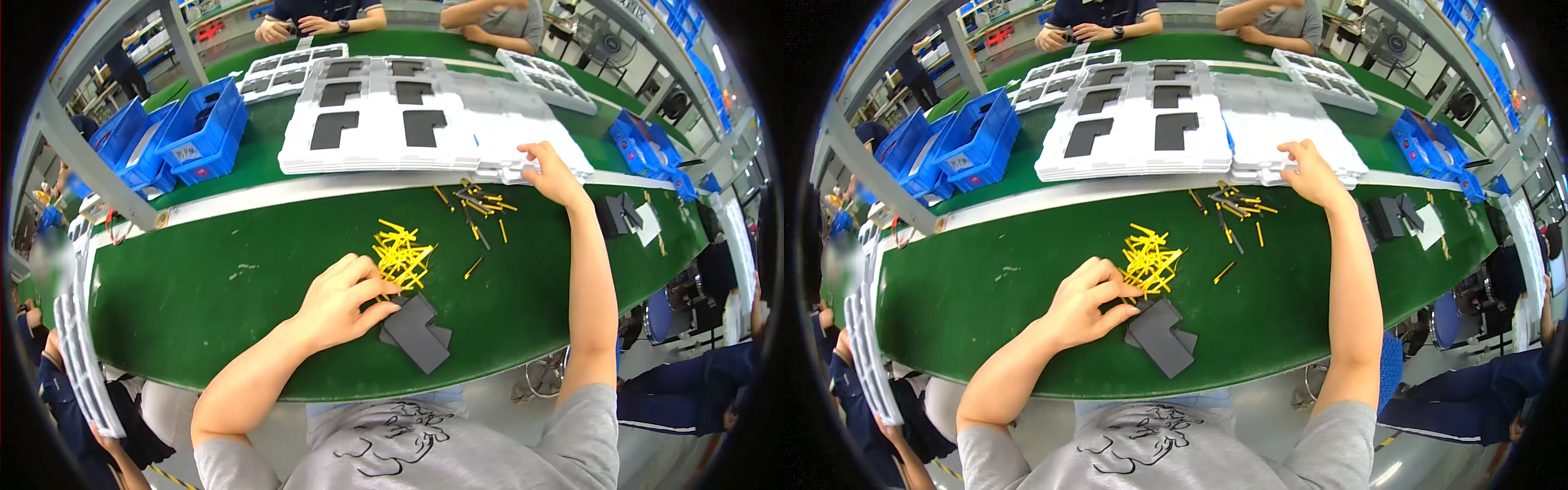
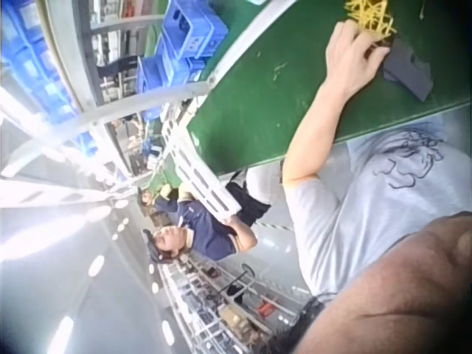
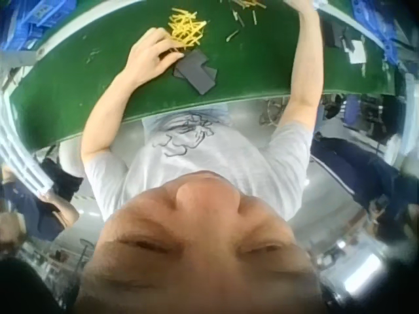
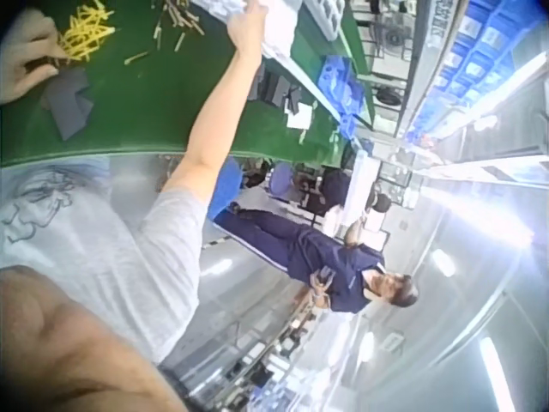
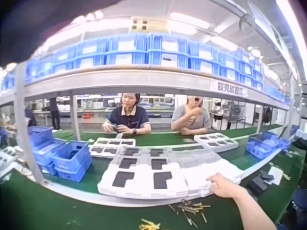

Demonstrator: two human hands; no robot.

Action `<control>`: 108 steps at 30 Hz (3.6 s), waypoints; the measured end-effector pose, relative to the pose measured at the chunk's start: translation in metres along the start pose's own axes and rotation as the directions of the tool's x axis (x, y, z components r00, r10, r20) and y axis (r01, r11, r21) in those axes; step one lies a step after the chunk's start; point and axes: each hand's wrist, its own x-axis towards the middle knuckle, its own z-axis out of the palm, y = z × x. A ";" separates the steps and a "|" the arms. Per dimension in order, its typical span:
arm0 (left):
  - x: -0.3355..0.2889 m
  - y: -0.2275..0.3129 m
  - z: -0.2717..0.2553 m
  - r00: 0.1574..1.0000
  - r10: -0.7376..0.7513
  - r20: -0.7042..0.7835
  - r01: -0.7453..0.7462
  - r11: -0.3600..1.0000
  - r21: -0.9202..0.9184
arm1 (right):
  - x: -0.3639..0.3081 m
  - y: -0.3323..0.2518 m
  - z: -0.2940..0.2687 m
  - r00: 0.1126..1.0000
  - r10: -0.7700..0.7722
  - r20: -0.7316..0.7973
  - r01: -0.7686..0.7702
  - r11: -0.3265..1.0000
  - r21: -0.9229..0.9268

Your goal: The person inserts small yellow components into gray rectangular modules at a factory assembly station. They place the completed modules into a white plastic tray and periodically stack the trays. The task involves repetitive manual insertion and placement of parts.

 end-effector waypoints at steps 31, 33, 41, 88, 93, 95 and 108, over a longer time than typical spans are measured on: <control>-0.049 -0.027 -0.106 0.501 -0.740 -0.449 -0.003 0.517 -0.856 | -0.031 -0.259 0.032 0.649 -0.702 -0.294 0.747 0.662 0.069; -0.099 -0.031 -0.131 0.497 -0.708 -0.503 0.092 0.619 -0.780 | -0.026 -0.246 0.023 0.684 -0.599 -0.417 0.686 0.722 0.088; -0.255 -0.020 -0.187 0.388 -0.826 -0.409 0.171 0.501 -0.848 | -0.030 -0.173 0.036 0.953 -0.047 -0.299 0.225 0.772 0.594; 0.010 -0.042 -0.021 0.981 0.045 -0.187 -0.033 0.997 0.068 | -0.040 -0.179 0.067 0.988 -0.142 0.053 0.079 0.780 0.620; 0.004 -0.044 -0.010 0.982 0.035 -0.185 -0.033 0.999 0.011 | -0.041 -0.187 0.066 0.983 -0.138 0.120 0.029 0.766 0.642; 0.004 -0.039 -0.009 0.988 -0.016 -0.154 0.014 1.000 -0.018 | -0.043 -0.190 0.067 0.975 -0.157 0.155 0.020 0.762 0.647; 0.006 -0.023 -0.010 0.988 0.083 0.128 -0.075 0.995 -0.065 | -0.047 -0.193 0.070 0.963 -0.240 0.126 0.106 0.760 0.641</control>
